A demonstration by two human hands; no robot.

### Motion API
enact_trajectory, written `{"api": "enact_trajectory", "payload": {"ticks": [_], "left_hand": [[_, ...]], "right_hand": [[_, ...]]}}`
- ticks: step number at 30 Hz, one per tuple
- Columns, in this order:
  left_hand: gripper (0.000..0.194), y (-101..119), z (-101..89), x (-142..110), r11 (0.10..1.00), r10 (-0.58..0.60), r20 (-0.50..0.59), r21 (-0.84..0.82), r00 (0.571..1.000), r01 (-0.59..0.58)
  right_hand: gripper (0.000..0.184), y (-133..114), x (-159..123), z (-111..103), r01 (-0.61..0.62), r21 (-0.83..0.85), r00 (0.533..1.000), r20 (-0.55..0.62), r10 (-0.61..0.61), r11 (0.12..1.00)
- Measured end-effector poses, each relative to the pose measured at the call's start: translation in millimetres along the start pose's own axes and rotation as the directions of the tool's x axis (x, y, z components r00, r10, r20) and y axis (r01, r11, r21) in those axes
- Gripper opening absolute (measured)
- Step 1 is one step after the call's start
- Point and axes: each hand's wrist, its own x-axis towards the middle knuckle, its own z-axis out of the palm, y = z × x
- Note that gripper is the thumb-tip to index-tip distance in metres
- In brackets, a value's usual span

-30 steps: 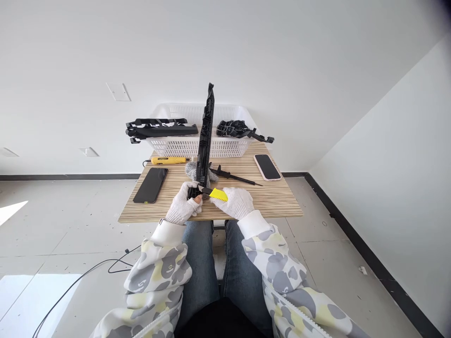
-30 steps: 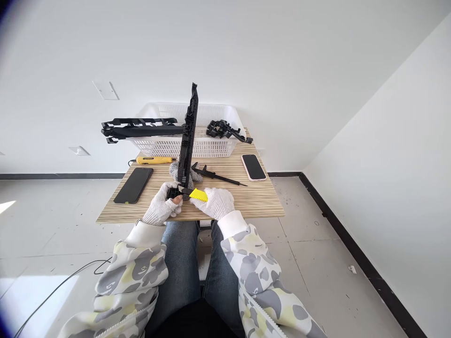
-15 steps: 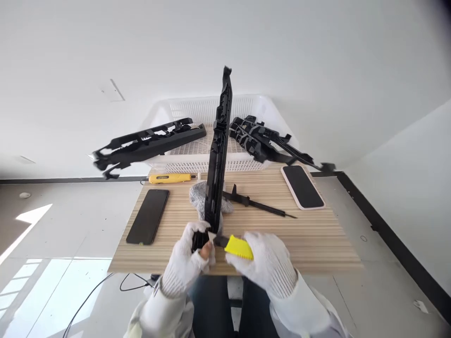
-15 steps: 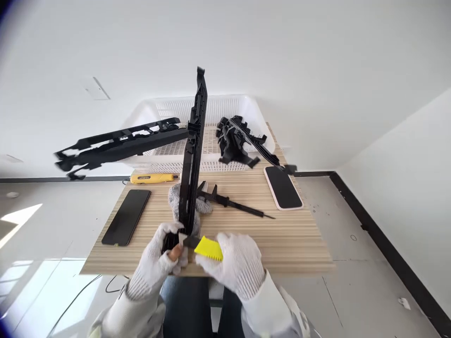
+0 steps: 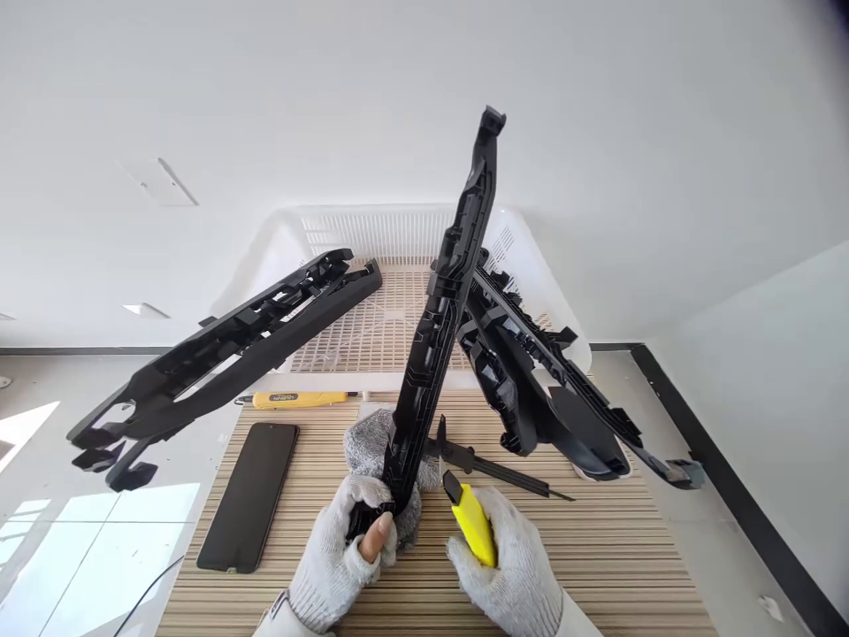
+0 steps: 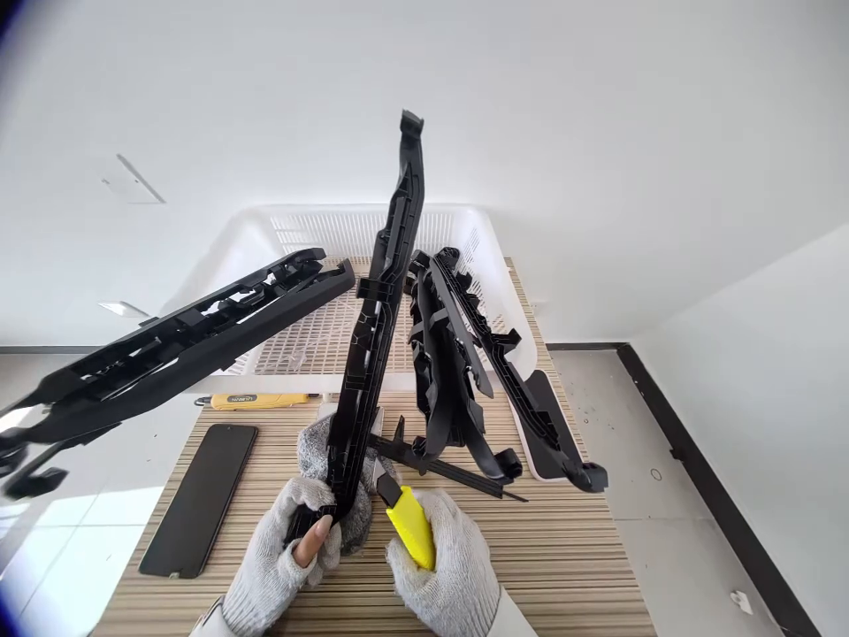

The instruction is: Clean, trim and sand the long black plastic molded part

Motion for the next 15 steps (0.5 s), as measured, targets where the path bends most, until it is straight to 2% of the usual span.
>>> {"api": "enact_trajectory", "payload": {"ticks": [4, 10, 15], "left_hand": [[0.045, -2, 0.0, 0, 0.999, -0.011, 0.010, -0.038, 1.000, 0.011], [0.046, 16, 5.3, -3, 1.000, 0.019, 0.002, -0.012, 1.000, -0.019], [0.047, 17, 1.0, 0, 0.996, 0.070, 0.029, 0.047, 0.997, -0.071]], "right_hand": [[0.035, 2, 0, 2, -0.022, -0.014, 1.000, -0.021, 0.022, 1.000], [0.035, 5, 0, 2, -0.004, 0.013, 1.000, 0.006, 0.004, 1.000], [0.036, 7, 1, 2, -0.042, 0.057, 0.999, 0.020, 0.041, 0.998]]}}
